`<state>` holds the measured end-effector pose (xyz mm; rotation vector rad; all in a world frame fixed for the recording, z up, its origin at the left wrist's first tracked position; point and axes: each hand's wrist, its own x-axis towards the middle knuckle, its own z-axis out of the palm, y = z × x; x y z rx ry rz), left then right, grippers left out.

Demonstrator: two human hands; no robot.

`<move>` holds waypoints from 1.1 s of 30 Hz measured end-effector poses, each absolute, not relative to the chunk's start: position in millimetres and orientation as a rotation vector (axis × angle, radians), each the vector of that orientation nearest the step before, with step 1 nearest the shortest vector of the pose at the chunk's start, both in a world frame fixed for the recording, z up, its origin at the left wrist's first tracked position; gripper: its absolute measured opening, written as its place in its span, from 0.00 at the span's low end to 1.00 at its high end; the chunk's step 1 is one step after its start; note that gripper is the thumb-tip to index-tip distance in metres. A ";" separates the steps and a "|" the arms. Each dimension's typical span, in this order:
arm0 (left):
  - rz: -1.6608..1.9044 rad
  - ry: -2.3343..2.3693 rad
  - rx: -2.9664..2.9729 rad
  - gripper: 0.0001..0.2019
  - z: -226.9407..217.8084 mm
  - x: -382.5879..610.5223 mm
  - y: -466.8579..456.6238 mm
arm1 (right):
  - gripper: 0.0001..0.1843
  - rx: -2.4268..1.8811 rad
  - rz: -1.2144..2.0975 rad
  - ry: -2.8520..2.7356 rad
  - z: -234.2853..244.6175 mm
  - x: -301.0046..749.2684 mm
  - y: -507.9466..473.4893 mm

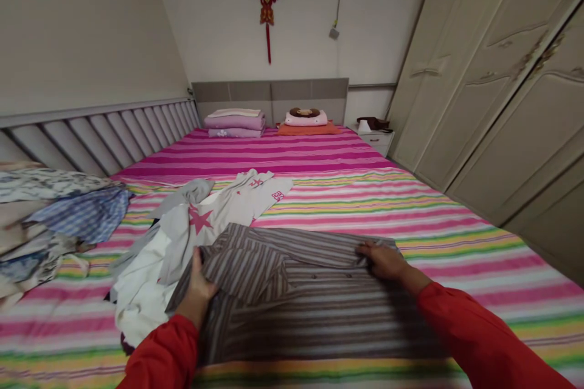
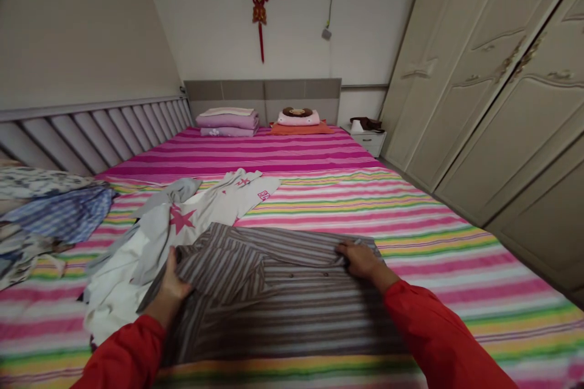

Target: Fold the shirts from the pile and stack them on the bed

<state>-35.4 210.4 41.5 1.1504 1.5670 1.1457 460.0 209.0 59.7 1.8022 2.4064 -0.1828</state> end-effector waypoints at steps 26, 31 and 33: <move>1.133 1.241 0.102 0.17 94.6 12.9 106.4 | 0.18 2.698 0.048 2.185 46.7 478.8 178.4; 1.032 1.335 0.013 0.21 63.9 11.5 94.2 | 0.17 2.733 -0.033 2.164 33.2 488.1 174.9; 1.016 1.367 0.072 0.23 57.1 12.4 91.4 | 0.17 2.750 -0.025 2.187 30.4 493.1 176.6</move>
